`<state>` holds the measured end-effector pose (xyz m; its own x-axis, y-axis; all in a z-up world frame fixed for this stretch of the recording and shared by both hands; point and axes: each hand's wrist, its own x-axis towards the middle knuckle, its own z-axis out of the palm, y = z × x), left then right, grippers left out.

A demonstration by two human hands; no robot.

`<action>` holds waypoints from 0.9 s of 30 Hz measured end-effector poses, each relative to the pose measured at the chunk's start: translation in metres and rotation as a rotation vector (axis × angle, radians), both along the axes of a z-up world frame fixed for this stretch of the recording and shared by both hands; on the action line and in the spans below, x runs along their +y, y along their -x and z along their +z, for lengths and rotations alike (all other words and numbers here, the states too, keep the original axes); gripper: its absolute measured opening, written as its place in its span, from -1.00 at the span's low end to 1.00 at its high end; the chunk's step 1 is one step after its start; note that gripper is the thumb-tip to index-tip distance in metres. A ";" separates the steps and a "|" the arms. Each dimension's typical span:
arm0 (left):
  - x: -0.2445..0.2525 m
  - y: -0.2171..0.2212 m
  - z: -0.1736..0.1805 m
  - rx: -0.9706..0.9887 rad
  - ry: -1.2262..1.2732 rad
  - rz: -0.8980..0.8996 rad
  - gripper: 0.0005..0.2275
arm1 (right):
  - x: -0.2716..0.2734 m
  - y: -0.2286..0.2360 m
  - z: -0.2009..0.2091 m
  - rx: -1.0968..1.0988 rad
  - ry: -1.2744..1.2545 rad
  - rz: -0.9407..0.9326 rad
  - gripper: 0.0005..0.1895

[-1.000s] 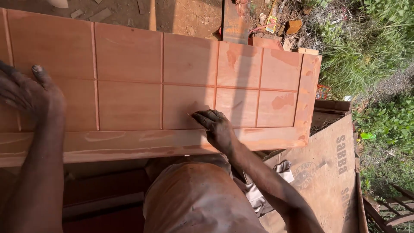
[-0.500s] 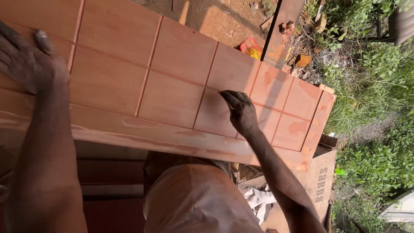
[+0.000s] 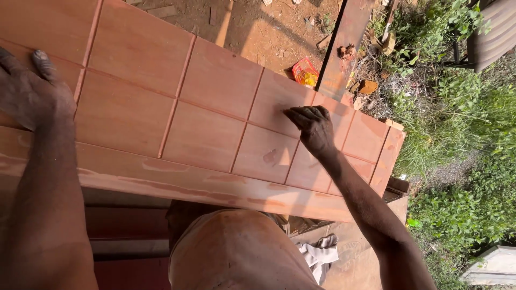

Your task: The person sands the surface and grooves of a wooden door panel by hand using sandpaper, moving the paper across various sections of the wood.

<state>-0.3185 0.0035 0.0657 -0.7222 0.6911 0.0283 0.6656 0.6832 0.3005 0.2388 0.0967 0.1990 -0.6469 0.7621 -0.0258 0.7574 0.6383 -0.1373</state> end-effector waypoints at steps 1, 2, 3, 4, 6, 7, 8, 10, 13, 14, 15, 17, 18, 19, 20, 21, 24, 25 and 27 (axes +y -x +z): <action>0.004 -0.006 0.009 0.052 0.002 -0.025 -0.43 | 0.008 0.005 -0.003 -0.001 -0.012 0.018 -0.65; 0.003 -0.007 0.020 0.111 0.013 -0.048 -0.42 | 0.014 0.013 -0.008 0.006 -0.015 0.038 -0.63; 0.003 -0.008 0.031 0.095 0.013 -0.043 -0.41 | 0.017 0.020 -0.013 0.013 -0.018 0.058 -0.61; 0.005 -0.014 0.041 0.068 0.014 -0.050 -0.40 | 0.013 0.020 -0.012 0.024 0.014 0.073 -0.63; 0.004 -0.018 0.058 -0.141 -0.007 0.010 -0.39 | -0.002 0.014 -0.006 0.042 0.080 0.116 -0.65; 0.002 -0.021 0.062 -0.120 0.035 0.003 -0.37 | -0.007 0.011 0.000 -0.001 0.109 0.103 -0.61; 0.009 -0.023 0.066 -0.093 0.073 -0.011 -0.36 | -0.011 0.009 0.007 -0.038 0.134 0.084 -0.57; 0.013 -0.021 0.076 -0.105 0.130 -0.006 -0.34 | -0.014 0.020 0.013 -0.004 0.158 0.050 -0.50; 0.014 -0.025 0.085 -0.177 0.162 0.020 -0.32 | -0.014 0.065 0.009 0.226 0.190 0.050 -0.43; 0.015 -0.024 0.086 -0.165 0.157 0.005 -0.32 | -0.014 0.085 0.005 0.318 0.221 0.076 -0.41; 0.015 -0.023 0.087 -0.153 0.153 -0.011 -0.32 | -0.018 0.107 0.000 0.318 0.234 0.108 -0.37; 0.017 -0.023 0.089 -0.169 0.212 0.005 -0.33 | -0.027 0.145 -0.004 0.281 0.227 0.189 -0.33; 0.017 -0.022 0.090 -0.174 0.243 0.010 -0.34 | -0.035 0.162 -0.005 0.247 0.215 0.235 -0.33; 0.013 -0.021 0.093 -0.189 0.245 0.012 -0.33 | -0.043 0.178 -0.007 0.213 0.202 0.281 -0.31; 0.013 -0.022 0.096 -0.207 0.231 0.012 -0.32 | -0.050 0.191 -0.008 0.193 0.143 0.307 -0.36; 0.016 -0.021 0.098 -0.224 0.217 0.011 -0.31 | -0.064 0.202 -0.010 0.172 0.084 0.333 -0.41; 0.018 -0.018 0.097 -0.229 0.224 0.007 -0.28 | -0.087 0.200 -0.008 0.134 0.029 0.348 -0.46; 0.014 -0.017 0.096 -0.233 0.223 -0.011 -0.29 | -0.095 0.193 -0.005 0.127 0.037 0.339 -0.46; 0.013 -0.012 0.095 -0.229 0.192 -0.024 -0.29 | -0.095 0.187 -0.002 0.072 0.020 0.320 -0.51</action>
<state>-0.3063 0.0166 0.1612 -0.6783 0.6849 -0.2662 0.6118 0.7271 0.3117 0.0520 0.0017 0.1968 -0.8543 0.5195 0.0159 0.5065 0.8390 -0.1988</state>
